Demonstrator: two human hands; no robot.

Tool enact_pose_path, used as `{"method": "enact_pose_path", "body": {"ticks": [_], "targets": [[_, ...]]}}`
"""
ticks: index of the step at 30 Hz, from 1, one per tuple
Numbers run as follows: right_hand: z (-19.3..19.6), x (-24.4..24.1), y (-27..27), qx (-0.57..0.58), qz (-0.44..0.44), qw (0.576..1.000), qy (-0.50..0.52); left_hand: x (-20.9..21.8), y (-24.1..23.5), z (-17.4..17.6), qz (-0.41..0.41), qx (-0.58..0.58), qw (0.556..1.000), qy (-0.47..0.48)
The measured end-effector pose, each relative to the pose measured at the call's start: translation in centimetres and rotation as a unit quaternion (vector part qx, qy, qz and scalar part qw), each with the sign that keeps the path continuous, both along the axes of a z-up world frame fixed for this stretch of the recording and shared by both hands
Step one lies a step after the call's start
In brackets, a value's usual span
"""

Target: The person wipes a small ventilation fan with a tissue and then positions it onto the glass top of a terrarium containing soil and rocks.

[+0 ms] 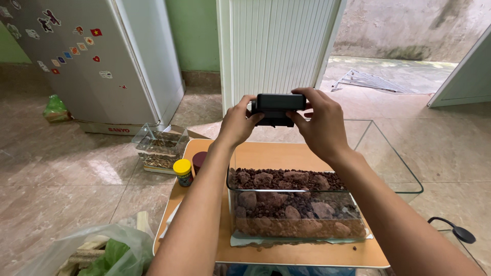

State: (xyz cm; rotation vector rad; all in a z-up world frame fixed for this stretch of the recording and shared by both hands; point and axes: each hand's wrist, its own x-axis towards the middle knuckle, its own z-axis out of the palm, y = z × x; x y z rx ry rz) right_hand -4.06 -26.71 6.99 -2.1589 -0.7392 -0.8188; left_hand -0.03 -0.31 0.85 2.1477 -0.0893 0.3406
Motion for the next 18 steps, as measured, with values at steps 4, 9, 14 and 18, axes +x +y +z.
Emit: {"method": "enact_pose_path", "body": {"ticks": [4,9,14,18], "targets": [[0.3,-1.2,1.1,0.038,-0.006,0.999,0.016,-0.9,-0.2,0.6,-0.011,0.006,1.0,-0.004],[-2.3,0.5,0.0,0.046,-0.142,0.982,0.118,0.0,-0.1,0.2,-0.009,0.019,1.0,0.01],[-3.9,2.1,1.1,-0.133,-0.135,0.952,0.24,0.1,-0.1,0.4,-0.005,0.014,1.0,0.014],[-5.2,3.1,3.3,-0.188,-0.102,0.953,0.213,-0.3,-0.1,0.4,-0.006,0.013,1.0,0.015]]}}
